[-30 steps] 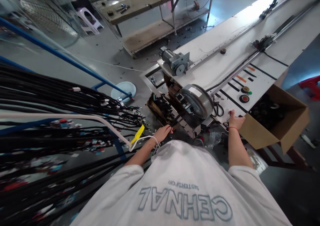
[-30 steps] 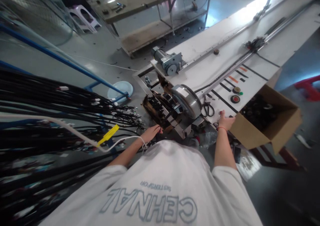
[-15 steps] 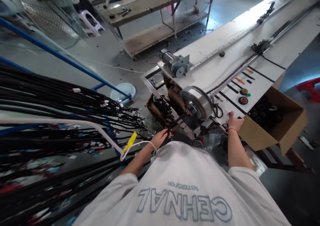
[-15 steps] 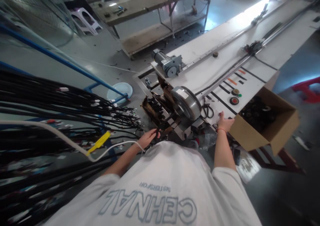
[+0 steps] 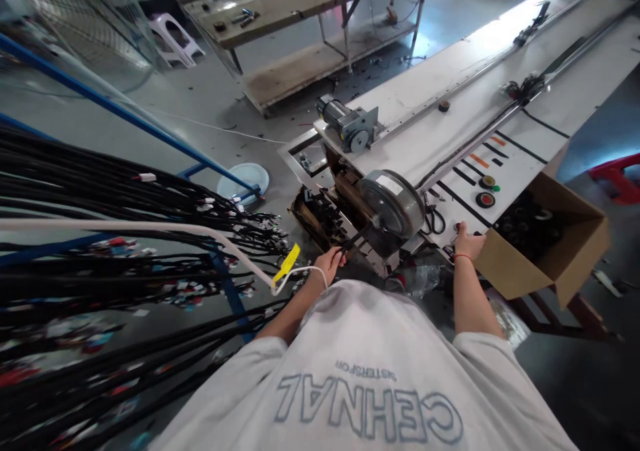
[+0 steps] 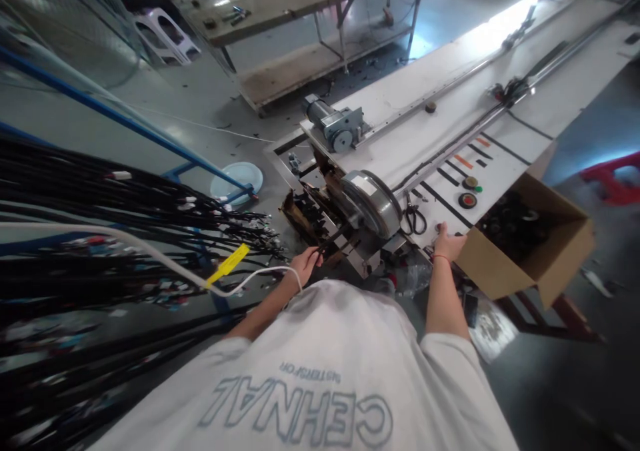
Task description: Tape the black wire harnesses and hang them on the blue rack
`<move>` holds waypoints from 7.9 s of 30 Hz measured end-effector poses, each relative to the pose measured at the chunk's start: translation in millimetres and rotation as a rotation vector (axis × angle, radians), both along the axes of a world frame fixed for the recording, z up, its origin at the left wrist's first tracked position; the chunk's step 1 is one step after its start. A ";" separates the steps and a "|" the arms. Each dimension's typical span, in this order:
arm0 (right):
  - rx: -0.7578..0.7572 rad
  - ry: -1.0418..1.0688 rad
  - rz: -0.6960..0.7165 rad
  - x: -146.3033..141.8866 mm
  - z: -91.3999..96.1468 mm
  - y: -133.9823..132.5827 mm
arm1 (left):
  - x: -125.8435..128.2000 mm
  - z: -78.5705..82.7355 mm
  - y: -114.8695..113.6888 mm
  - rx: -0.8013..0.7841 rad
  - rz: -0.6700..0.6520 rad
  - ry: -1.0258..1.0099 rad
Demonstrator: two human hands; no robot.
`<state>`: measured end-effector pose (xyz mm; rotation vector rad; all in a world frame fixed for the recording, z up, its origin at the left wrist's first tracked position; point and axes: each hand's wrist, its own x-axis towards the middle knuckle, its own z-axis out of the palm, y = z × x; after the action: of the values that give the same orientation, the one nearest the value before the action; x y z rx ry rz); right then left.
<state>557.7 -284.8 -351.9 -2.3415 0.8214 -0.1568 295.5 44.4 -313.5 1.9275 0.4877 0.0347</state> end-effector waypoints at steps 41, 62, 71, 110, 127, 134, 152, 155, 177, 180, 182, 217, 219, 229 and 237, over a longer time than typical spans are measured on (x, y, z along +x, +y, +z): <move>0.039 -0.020 -0.017 0.3 -2.2 -2.7 | 53.8 -41.7 23.5 -0.224 -0.159 -0.064; 0.012 0.014 -0.018 0.4 -2.5 -2.1 | 57.7 -46.2 -11.2 -0.134 -0.168 0.103; 0.008 -0.015 -0.022 1.2 -7.8 -4.3 | 31.7 -30.5 -3.0 -0.183 -0.106 0.024; 0.054 -0.007 -0.025 -3.4 2.2 -0.4 | 70.0 -40.2 12.2 -0.051 -0.213 0.011; 0.037 0.025 -0.006 -4.7 9.4 1.5 | 2.1 -41.1 38.6 0.092 -0.096 0.172; 0.018 0.022 0.008 -2.2 4.7 0.4 | 1.4 -18.5 26.0 0.090 -0.046 0.127; 0.027 -0.042 0.005 -2.7 -2.2 -2.7 | 81.4 -17.3 4.1 0.234 -0.104 0.011; 0.029 -0.049 0.004 -2.9 -2.0 -2.9 | 87.1 -16.9 2.5 0.329 -0.112 0.052; 0.000 -0.012 0.019 2.3 -10.4 -7.5 | -22.7 -37.7 59.3 0.253 -0.122 0.198; 0.004 -0.006 0.023 2.2 -9.9 -7.0 | -14.2 -23.4 56.3 0.288 -0.098 0.174; 0.014 -0.016 0.018 1.4 -9.1 -6.3 | -1.6 -17.2 52.5 0.302 -0.095 0.152; 0.006 -0.023 0.013 0.7 -6.1 -4.2 | 103.5 1.1 1.8 -0.397 -0.244 0.065; 0.013 -0.019 0.010 0.9 -7.2 -4.9 | 93.8 -12.0 6.5 -0.455 -0.294 0.050; 0.000 0.003 0.010 1.4 -7.0 -5.8 | 19.1 -52.0 35.7 0.256 -0.351 0.310; 0.034 -0.032 0.020 -1.9 7.8 0.0 | 6.4 -19.8 58.8 0.185 -0.074 0.128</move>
<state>555.9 -284.8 -344.1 -2.3086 0.7787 -0.1702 301.9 103.2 -333.2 2.1372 0.5124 -0.0958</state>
